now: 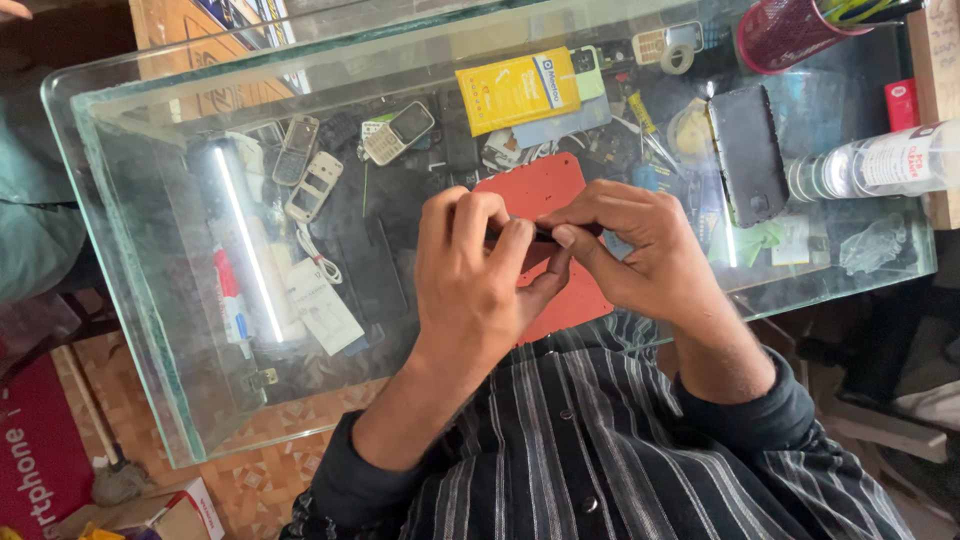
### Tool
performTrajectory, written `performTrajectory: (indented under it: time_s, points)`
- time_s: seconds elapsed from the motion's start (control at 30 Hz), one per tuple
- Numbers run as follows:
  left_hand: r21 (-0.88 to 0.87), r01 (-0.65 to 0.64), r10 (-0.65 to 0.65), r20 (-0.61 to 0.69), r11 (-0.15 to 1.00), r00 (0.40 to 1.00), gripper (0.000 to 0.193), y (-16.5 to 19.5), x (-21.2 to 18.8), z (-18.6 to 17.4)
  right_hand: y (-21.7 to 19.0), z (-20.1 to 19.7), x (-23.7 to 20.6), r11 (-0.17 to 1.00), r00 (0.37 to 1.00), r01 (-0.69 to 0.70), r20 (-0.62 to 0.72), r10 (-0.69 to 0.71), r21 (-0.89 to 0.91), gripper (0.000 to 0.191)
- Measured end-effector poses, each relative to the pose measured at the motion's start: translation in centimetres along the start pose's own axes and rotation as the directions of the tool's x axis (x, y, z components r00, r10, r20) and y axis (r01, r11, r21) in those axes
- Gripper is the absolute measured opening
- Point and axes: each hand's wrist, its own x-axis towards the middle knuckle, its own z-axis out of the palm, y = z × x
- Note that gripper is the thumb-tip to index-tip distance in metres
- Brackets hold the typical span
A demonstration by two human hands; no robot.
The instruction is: The person works on a disassembled smartphone at a glass workbench, using a small screwdriver to unscrew and manipulate internal components of the phone. They reposition the phone body, adjust internal parts by hand and with the tool, and continue working on the exposed internals throughout the episode.
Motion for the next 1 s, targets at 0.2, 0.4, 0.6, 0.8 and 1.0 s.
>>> performTrajectory:
  time_s: [0.2,0.4,0.6,0.8,1.0]
  points:
    - [0.097,-0.051,0.053,-0.015,0.994,0.998,0.03,0.5,-0.2,0.5,1.8,-1.6,-0.2,0.939,0.975,-0.059,0.22,-0.018,0.338,0.038]
    - [0.053,-0.091,0.091,0.006,0.994,0.996,0.018,0.5,-0.2,1.0,3.9,-1.3,-0.4,0.967,0.979,0.062,0.172,-0.107,0.248,0.045]
    - [-0.426,-0.024,0.071,0.095,0.904,0.993,0.02,-1.4,0.3,-0.5,7.2,1.0,-0.6,0.819,0.978,0.026,0.157,-0.141,0.573,0.079]
    - [-0.396,-0.033,0.077,0.095,0.918,0.992,0.027,-2.8,0.7,-0.4,11.0,3.2,-1.5,0.494,0.963,-0.258,0.265,0.059,0.83,0.053]
    - [-0.543,-0.059,0.224,0.243,0.838,0.944,0.033,-4.2,0.2,0.1,11.8,4.3,-2.0,0.355,0.967,-0.249,0.212,0.14,0.901,0.039]
